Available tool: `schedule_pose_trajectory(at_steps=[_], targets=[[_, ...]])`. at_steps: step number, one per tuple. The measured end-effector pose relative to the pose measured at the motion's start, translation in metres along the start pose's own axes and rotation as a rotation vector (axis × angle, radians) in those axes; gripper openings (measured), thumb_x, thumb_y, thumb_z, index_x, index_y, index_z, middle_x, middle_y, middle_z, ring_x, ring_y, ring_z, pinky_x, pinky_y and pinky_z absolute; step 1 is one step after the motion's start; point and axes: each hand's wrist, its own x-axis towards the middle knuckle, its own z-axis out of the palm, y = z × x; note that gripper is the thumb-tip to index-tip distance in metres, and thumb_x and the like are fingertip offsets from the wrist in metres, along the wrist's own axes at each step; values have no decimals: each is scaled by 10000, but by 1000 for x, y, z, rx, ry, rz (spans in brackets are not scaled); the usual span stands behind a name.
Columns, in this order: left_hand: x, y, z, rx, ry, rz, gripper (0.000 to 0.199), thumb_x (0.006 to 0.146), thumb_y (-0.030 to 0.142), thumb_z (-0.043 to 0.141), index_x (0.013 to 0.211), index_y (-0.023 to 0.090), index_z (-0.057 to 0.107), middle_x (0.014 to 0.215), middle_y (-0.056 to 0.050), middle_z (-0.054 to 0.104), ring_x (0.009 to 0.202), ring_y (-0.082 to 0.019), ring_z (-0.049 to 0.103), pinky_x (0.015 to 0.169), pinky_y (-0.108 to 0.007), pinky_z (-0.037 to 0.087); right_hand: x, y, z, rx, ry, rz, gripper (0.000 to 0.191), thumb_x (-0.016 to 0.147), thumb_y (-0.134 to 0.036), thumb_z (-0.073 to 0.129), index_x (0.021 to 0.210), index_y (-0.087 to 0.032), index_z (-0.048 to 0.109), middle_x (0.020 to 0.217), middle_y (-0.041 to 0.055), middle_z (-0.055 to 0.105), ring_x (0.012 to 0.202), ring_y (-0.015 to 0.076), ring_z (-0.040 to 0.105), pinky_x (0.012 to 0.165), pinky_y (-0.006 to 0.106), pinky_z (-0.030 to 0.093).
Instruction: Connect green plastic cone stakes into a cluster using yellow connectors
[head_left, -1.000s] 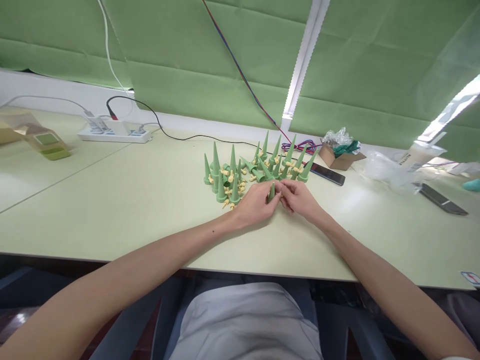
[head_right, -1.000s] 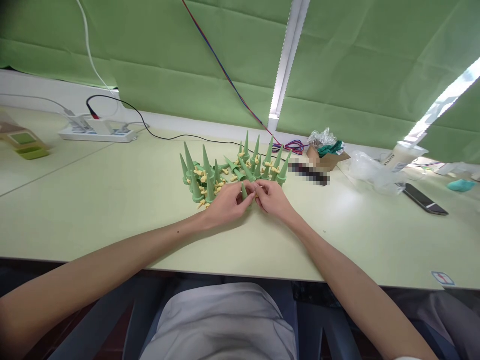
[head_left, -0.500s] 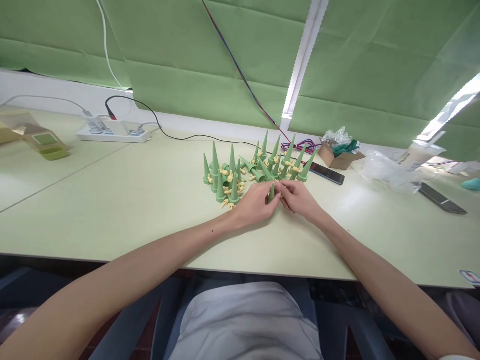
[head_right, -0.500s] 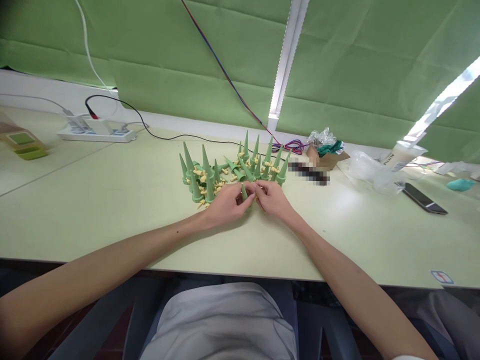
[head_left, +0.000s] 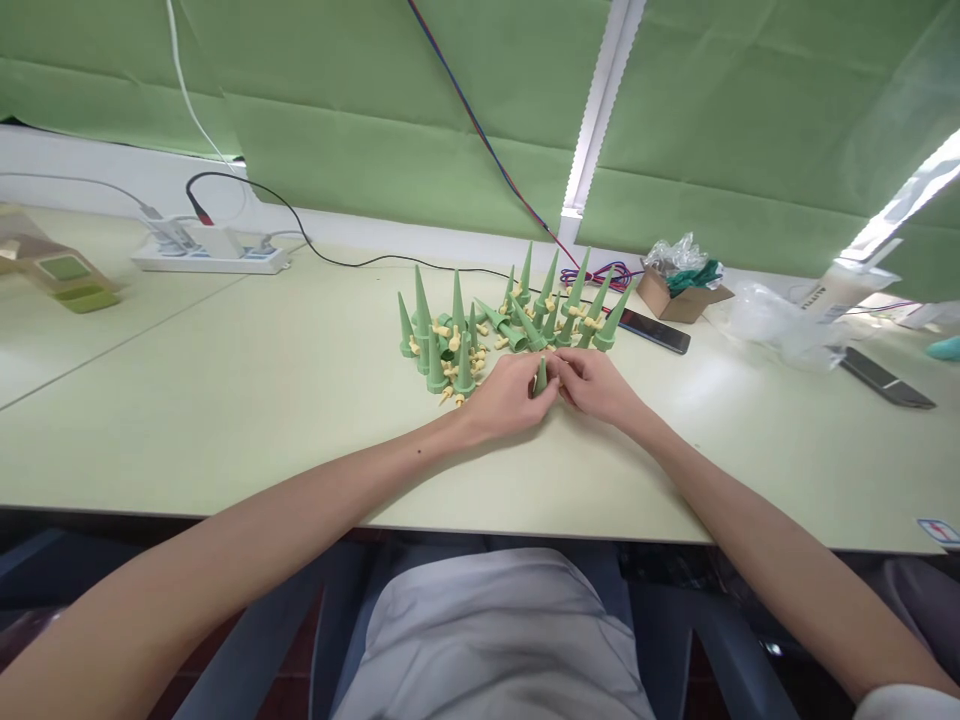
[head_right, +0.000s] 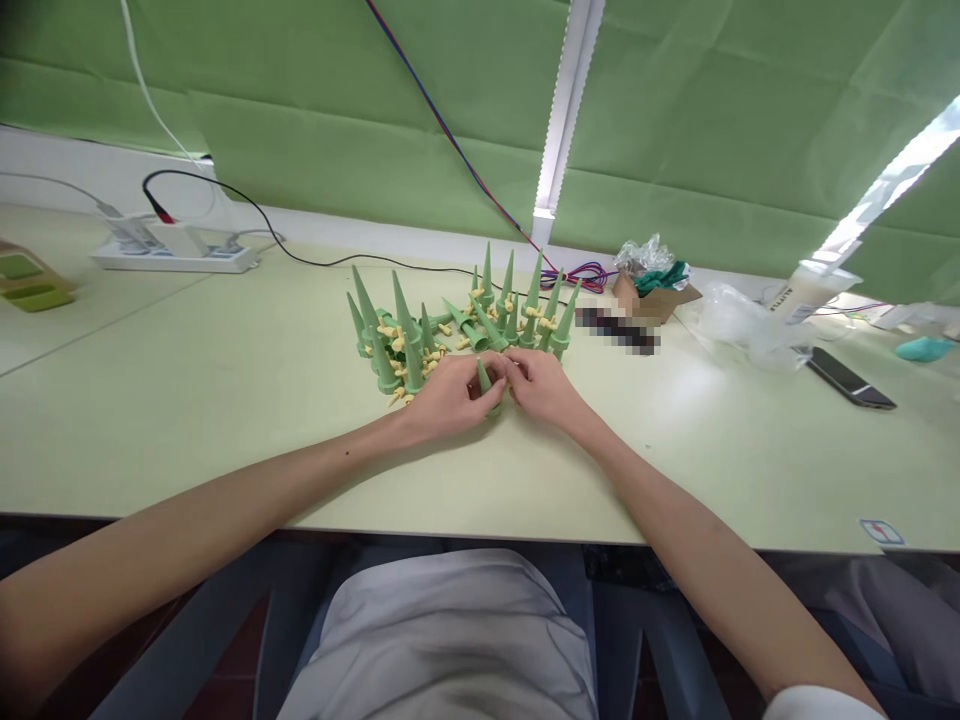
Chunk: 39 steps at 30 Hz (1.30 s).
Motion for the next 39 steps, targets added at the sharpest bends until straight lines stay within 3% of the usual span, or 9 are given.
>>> schedule_pose_trajectory(at_steps=[15, 22, 39], targets=[[-2, 2, -1, -20, 7, 81, 165, 942, 174, 492, 841, 184, 622, 776, -15, 669, 605, -125, 511, 649, -289, 418, -1, -2, 1, 182, -26, 84, 415, 1000, -469, 453, 660, -233, 463, 399, -53, 431, 366, 118, 374, 440, 270, 292], [-2, 0, 1, -18, 67, 50, 159, 947, 199, 516, 817, 184, 606, 688, 5, 628, 582, -123, 512, 652, -288, 424, -1, -3, 2, 228, -10, 94, 519, 993, -607, 462, 636, -231, 466, 429, -42, 440, 376, 121, 396, 437, 281, 317], [-2, -1, 1, -32, 117, 31, 130, 930, 206, 543, 807, 185, 581, 634, 35, 584, 533, -100, 495, 624, -269, 409, 0, -2, 3, 248, 14, 79, 477, 984, -584, 490, 669, -226, 481, 440, -54, 435, 367, 109, 388, 441, 281, 316]])
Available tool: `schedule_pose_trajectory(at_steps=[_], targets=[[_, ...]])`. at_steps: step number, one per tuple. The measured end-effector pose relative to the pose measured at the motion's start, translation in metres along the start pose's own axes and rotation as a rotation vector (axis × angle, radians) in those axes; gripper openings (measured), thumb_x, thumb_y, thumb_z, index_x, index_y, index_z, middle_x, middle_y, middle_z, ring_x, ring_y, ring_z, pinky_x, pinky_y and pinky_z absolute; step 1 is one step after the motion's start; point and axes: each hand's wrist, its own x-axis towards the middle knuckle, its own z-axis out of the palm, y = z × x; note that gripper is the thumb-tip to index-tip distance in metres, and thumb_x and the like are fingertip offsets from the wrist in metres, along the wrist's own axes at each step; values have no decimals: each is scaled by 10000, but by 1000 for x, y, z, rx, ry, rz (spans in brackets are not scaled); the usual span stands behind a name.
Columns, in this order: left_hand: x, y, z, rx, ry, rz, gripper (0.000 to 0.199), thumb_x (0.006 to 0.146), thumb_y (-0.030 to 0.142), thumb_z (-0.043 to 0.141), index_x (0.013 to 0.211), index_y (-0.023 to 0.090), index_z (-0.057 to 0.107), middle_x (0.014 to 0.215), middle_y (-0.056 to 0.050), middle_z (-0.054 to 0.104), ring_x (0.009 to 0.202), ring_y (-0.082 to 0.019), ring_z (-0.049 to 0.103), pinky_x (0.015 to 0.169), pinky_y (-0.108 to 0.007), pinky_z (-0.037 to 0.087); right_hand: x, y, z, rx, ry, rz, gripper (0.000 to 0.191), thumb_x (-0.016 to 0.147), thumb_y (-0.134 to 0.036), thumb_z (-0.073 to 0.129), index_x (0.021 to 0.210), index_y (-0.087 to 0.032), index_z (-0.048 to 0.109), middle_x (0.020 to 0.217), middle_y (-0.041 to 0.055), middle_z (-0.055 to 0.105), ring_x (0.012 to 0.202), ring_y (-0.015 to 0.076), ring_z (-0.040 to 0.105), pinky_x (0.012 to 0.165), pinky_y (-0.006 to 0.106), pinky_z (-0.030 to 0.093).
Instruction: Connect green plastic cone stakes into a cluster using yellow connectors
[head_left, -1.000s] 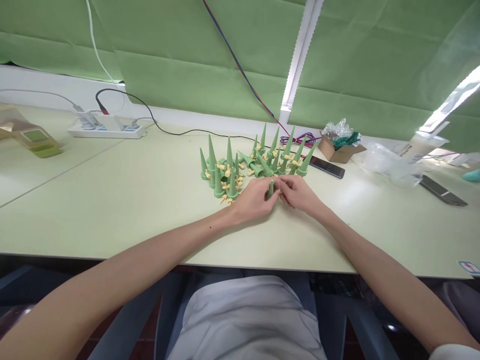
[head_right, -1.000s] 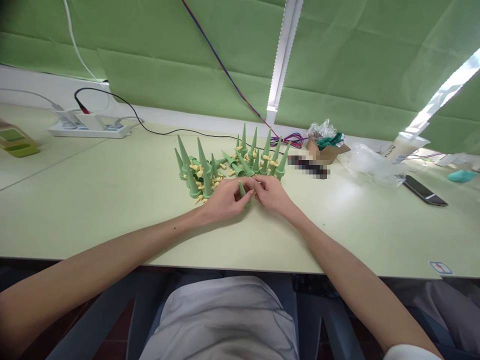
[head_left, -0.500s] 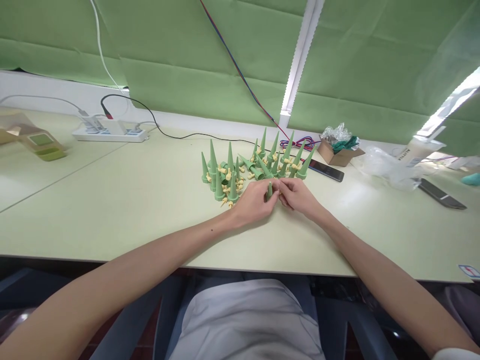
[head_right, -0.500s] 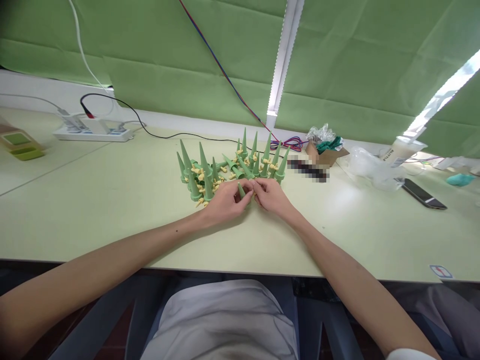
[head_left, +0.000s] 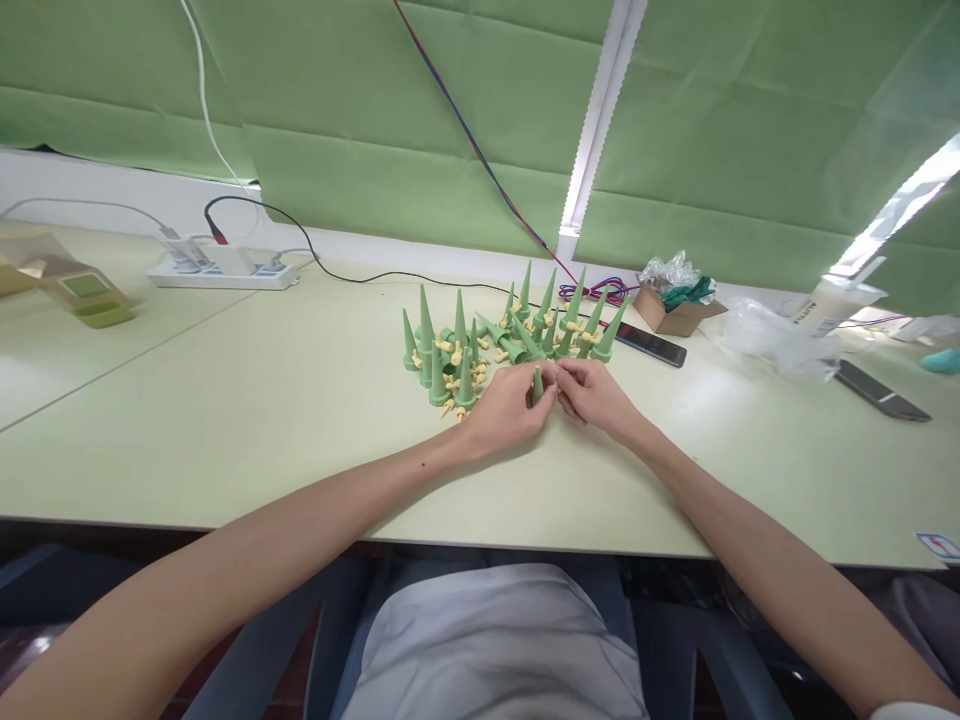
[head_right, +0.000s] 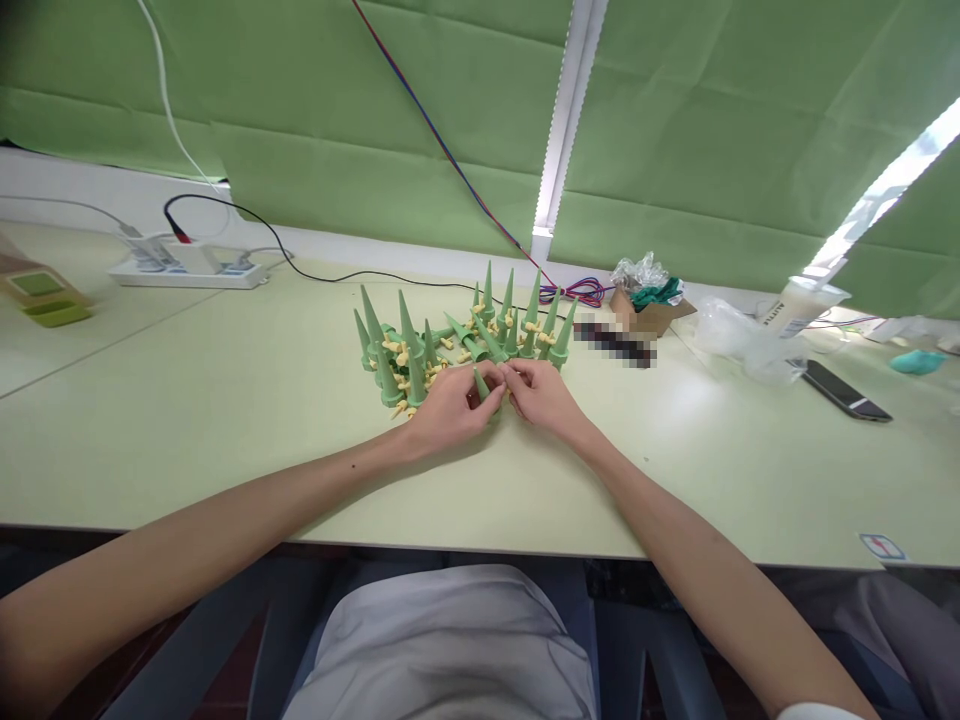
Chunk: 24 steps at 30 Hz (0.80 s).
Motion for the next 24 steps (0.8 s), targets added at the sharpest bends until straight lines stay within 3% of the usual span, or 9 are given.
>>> schedule_pose_trajectory(at_steps=[8, 15, 24], targets=[[0, 0, 1, 5, -16, -3, 142, 931, 208, 531, 793, 187, 557, 629, 34, 574, 538, -104, 496, 614, -275, 395, 1, 1, 0, -47, 0, -1, 492, 984, -590, 475, 649, -231, 434, 417, -54, 406, 388, 113, 362, 455, 280, 278], [0, 3, -1, -1, -44, -16, 125, 931, 209, 528, 828, 183, 595, 636, 20, 596, 555, -121, 515, 618, -289, 404, 0, -1, -2, -153, -25, -11, 449, 1016, -493, 416, 656, -227, 443, 454, -42, 428, 451, 128, 384, 522, 288, 304], [0, 2, -1, 28, -129, -50, 148, 906, 201, 519, 761, 192, 545, 652, 13, 586, 572, -130, 494, 618, -305, 397, 1, 0, -2, -394, 3, -128, 344, 975, -311, 390, 643, -223, 411, 577, -5, 491, 570, 153, 415, 605, 296, 311]])
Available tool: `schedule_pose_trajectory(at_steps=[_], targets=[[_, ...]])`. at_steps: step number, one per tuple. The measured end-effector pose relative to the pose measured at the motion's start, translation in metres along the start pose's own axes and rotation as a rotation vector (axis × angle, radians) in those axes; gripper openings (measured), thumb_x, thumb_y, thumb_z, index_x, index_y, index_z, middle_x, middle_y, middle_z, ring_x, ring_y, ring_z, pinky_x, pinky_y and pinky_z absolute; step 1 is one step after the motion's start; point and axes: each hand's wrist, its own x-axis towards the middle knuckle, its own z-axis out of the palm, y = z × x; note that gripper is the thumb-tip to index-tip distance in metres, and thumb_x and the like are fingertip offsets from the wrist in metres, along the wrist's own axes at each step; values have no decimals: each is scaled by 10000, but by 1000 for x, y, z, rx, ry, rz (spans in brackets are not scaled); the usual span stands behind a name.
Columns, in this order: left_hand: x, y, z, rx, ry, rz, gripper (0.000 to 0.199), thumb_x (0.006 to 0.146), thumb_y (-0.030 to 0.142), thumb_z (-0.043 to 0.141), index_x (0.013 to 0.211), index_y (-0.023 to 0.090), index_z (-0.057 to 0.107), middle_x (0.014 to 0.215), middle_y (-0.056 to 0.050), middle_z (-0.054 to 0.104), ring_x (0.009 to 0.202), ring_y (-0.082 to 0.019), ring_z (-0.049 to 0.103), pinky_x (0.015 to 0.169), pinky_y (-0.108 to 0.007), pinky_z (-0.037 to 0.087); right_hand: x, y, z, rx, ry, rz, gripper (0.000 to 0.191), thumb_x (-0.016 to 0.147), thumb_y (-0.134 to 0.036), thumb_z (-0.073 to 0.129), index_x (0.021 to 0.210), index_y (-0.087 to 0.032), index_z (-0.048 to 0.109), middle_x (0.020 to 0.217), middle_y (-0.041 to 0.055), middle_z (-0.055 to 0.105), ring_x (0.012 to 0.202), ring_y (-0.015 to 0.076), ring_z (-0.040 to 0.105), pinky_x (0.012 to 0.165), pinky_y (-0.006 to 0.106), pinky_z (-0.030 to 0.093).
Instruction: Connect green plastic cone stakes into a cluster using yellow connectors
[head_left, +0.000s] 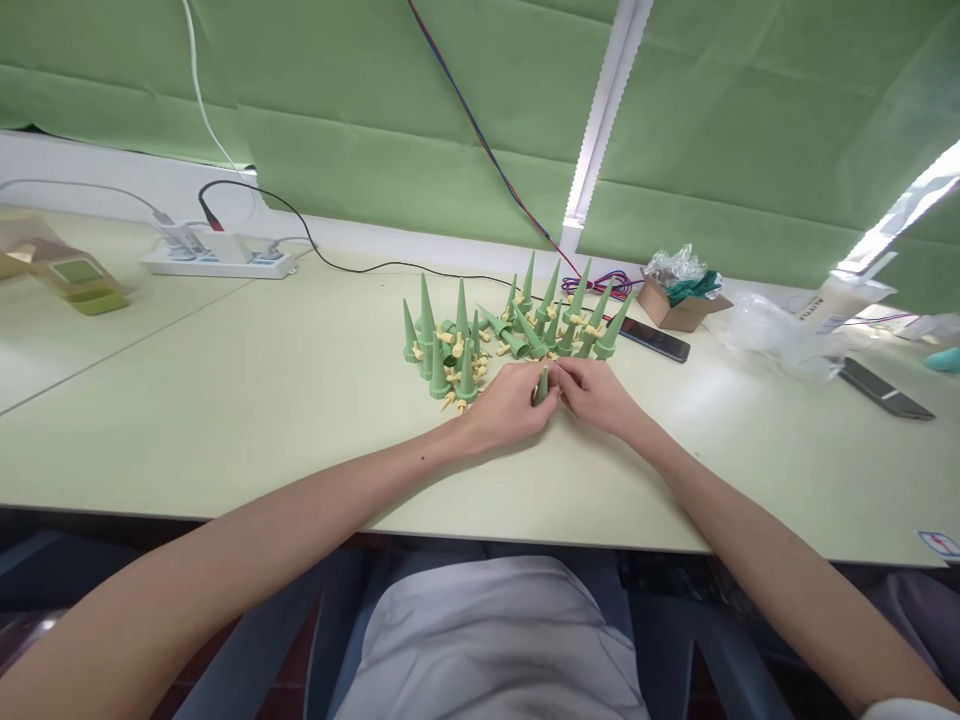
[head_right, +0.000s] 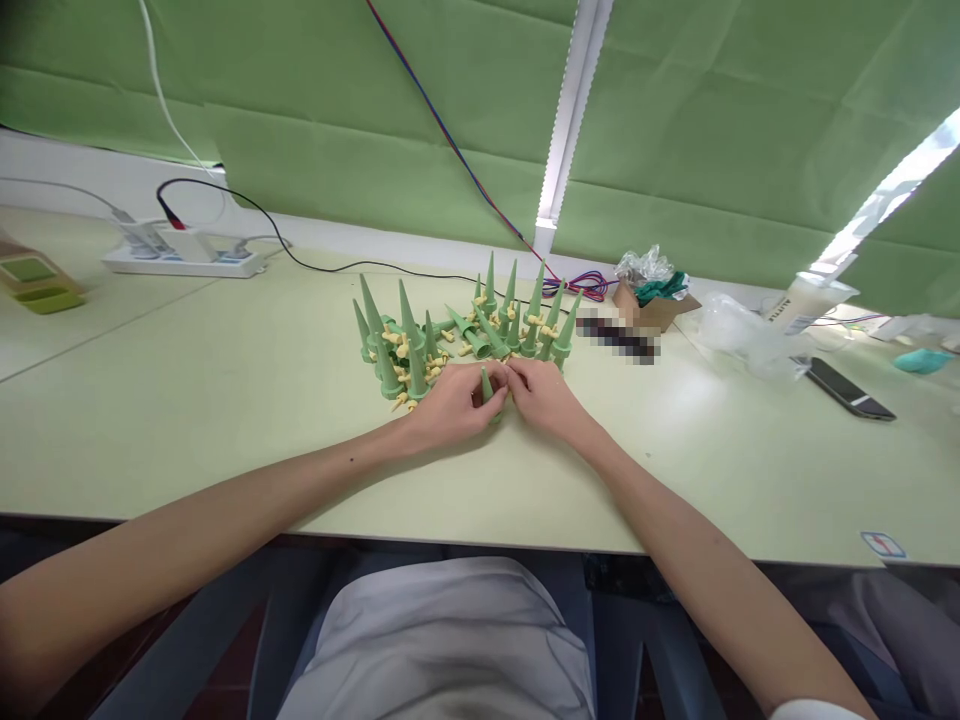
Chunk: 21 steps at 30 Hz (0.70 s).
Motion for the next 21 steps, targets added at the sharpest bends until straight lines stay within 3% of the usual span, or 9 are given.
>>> schedule_pose_trajectory(at_steps=[21], targets=[[0, 0, 0, 12, -26, -9, 117, 846, 176, 550, 735, 200, 524, 587, 30, 518, 543, -133, 443, 579, -315, 360, -3, 0, -1, -53, -10, -49, 298, 950, -227, 394, 652, -232, 390, 575, -3, 516, 555, 154, 413, 604, 295, 293]])
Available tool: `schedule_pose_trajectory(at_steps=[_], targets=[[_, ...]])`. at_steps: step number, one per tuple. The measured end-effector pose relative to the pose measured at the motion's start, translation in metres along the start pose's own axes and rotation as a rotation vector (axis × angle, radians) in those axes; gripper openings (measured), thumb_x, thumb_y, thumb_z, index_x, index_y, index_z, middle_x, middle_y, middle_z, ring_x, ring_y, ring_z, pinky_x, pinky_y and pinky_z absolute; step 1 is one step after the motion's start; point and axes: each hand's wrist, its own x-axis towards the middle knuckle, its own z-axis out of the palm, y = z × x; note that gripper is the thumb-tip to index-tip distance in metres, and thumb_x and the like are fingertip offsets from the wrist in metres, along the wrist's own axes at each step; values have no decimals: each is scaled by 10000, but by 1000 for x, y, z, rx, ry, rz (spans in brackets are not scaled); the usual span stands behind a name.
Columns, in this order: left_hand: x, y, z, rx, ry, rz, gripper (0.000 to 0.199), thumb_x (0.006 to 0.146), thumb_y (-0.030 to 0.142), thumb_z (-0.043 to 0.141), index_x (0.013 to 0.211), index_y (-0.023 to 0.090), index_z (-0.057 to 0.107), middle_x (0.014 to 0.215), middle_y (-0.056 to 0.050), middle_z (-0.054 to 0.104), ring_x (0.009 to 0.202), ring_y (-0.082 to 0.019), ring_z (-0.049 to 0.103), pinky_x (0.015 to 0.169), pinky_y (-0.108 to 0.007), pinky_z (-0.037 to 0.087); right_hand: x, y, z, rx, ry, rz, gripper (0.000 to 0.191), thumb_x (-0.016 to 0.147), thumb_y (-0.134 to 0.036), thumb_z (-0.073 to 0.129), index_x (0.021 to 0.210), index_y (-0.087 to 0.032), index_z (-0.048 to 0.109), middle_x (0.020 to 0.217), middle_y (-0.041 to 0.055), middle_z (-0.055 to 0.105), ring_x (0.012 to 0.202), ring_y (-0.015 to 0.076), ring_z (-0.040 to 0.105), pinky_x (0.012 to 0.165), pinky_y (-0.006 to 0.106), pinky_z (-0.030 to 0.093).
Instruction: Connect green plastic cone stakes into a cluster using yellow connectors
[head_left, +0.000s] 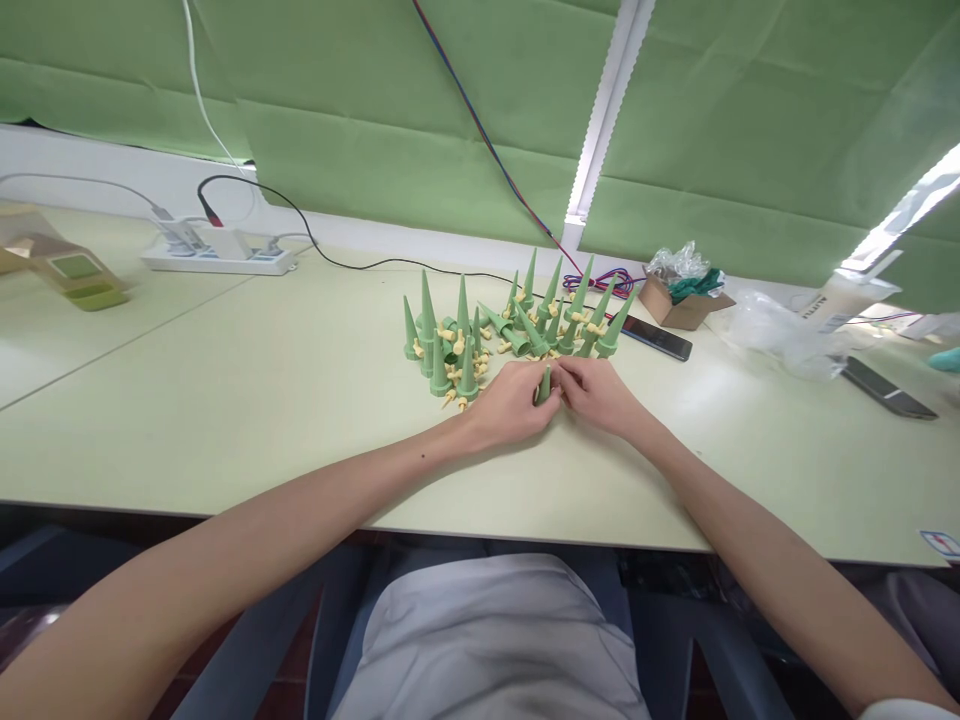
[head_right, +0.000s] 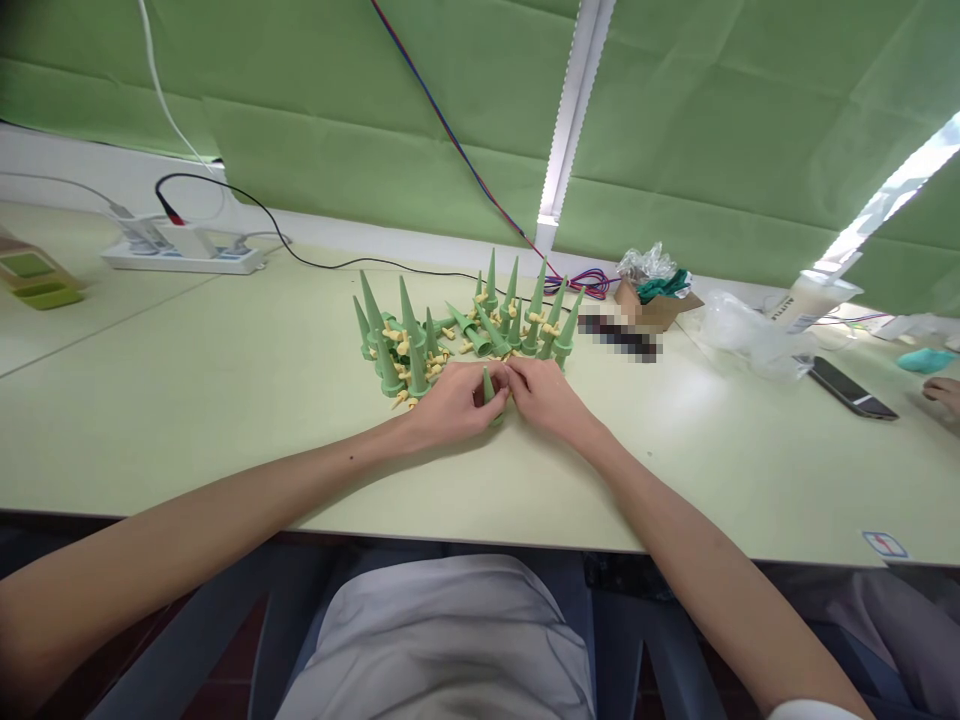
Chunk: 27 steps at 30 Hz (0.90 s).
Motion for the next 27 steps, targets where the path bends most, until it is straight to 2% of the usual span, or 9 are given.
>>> schedule_pose_trajectory(at_steps=[9, 17, 27], targets=[[1, -3, 3, 22, 11, 23, 291, 825, 173, 557, 618, 220, 357, 537, 31, 448, 526, -127, 399, 558, -324, 313, 0, 1, -1, -34, -29, -21, 287, 933, -194, 384, 649, -235, 375, 579, -2, 515, 546, 153, 400, 601, 297, 281], [1, -1, 3, 31, 13, 55, 304, 818, 166, 562, 607, 222, 350, 529, 27, 456, 521, -127, 398, 554, -327, 314, 0, 0, -2, -70, -64, -6, 273, 880, -131, 395, 631, -238, 358, 568, 5, 519, 535, 155, 406, 584, 296, 281], [1, 0, 3, 40, -1, 81, 318, 812, 160, 554, 611, 226, 316, 544, 24, 455, 529, -128, 401, 559, -324, 315, 0, 2, -2, -94, -78, 1, 256, 869, -148, 401, 632, -239, 367, 573, 16, 532, 545, 163, 423, 592, 301, 292]])
